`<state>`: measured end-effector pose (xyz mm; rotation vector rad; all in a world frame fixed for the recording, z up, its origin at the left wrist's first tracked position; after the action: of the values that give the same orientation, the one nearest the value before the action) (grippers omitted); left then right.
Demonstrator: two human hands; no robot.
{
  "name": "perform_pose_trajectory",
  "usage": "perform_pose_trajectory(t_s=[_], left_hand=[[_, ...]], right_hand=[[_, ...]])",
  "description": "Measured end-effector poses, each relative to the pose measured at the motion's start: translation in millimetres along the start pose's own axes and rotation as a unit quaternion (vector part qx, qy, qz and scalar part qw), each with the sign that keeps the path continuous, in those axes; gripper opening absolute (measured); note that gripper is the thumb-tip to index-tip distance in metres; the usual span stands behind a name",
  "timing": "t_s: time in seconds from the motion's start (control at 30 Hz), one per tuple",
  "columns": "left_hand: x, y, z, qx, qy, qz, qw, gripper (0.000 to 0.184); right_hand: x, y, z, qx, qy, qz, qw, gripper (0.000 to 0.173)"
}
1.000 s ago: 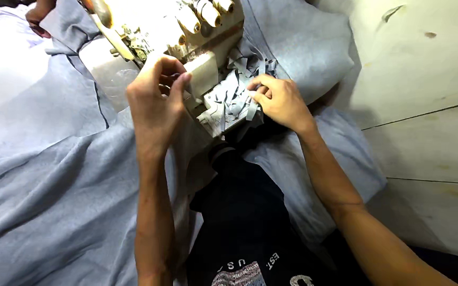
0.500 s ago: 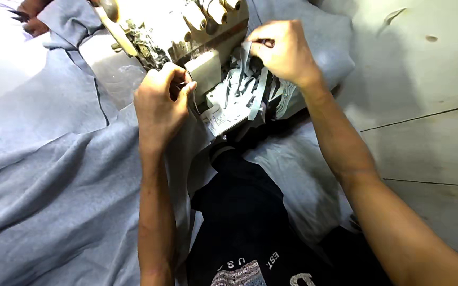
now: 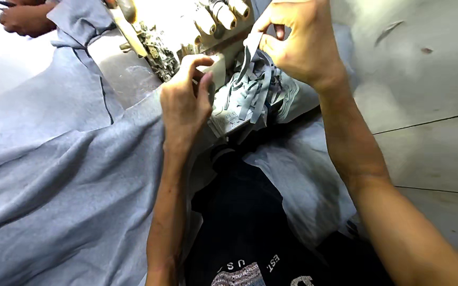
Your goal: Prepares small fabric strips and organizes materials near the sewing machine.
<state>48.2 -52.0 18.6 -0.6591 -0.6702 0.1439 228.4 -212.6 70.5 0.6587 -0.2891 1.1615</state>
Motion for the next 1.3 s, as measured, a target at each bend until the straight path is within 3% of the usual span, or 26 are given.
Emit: perform_pose_trajectory(t_s=[0.1, 0.17, 0.23, 0.43, 0.7, 0.8, 0.9, 1.03, 1.1, 1.2, 1.3], left_hand=[[9.1, -14.8, -23.1, -0.178, 0.043, 0.012, 0.983, 0.032], [11.9, -20.2, -39.4, -0.277, 0.054, 0.026, 0.959, 0.021], [9.3, -23.9, -46.8, -0.308, 0.058, 0.046, 0.949, 0.016], [-9.9, -10.9, -43.6, -0.370, 0.104, 0.108, 0.917, 0.026], [-27.9, 4.6, -42.6, -0.322, 0.158, 0.192, 0.914, 0.025], [-36.2, -4.0, -39.9, -0.147, 0.133, 0.178, 0.964, 0.015], [-33.4, -7.3, -46.9, -0.032, 0.106, 0.139, 0.984, 0.041], [-11.8, -12.6, -57.2, -0.071, 0.079, 0.082, 0.991, 0.054], [-4.5, -18.0, -58.4, -0.105, 0.062, 0.051, 0.991, 0.049], [-2.0, -16.8, -57.8, -0.133, 0.039, 0.024, 0.990, 0.022], [-13.1, -9.1, -53.0, -0.112, 0.039, 0.032, 0.992, 0.023]], right_hand=[[-4.0, 17.0, 3.3, -0.015, -0.015, 0.045, 0.999, 0.019], [-5.8, 22.4, 4.0, -0.048, -0.029, 0.073, 0.996, 0.020], [-7.3, 21.3, 4.6, -0.078, -0.046, 0.099, 0.991, 0.019], [-15.8, -1.5, -1.9, -0.108, -0.093, 0.157, 0.977, 0.016], [-17.6, -30.5, -12.3, 0.012, -0.040, 0.146, 0.988, 0.016], [-17.3, -33.5, -7.0, 0.013, -0.015, 0.138, 0.990, 0.020], [-16.4, -28.6, -0.3, 0.007, 0.004, 0.133, 0.991, 0.022], [-15.5, -10.8, -1.9, 0.034, 0.051, 0.155, 0.986, 0.023], [-14.0, -3.6, -4.8, 0.065, 0.063, 0.177, 0.980, 0.022], [-9.0, -1.4, -4.5, 0.095, 0.072, 0.189, 0.975, 0.021], [-5.1, -10.3, -6.6, 0.100, 0.091, 0.140, 0.981, 0.022]])
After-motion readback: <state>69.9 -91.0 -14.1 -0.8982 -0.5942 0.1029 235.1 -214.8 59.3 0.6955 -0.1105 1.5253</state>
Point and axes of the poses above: each hand's wrist, its own x-axis towards the middle knuckle, its own z-axis out of the back of the hand, y = z × x, the point moved 2 cm from there along x, towards the middle knuckle, and after that the axes turned 1 degree about y, right-handed, at the moved point
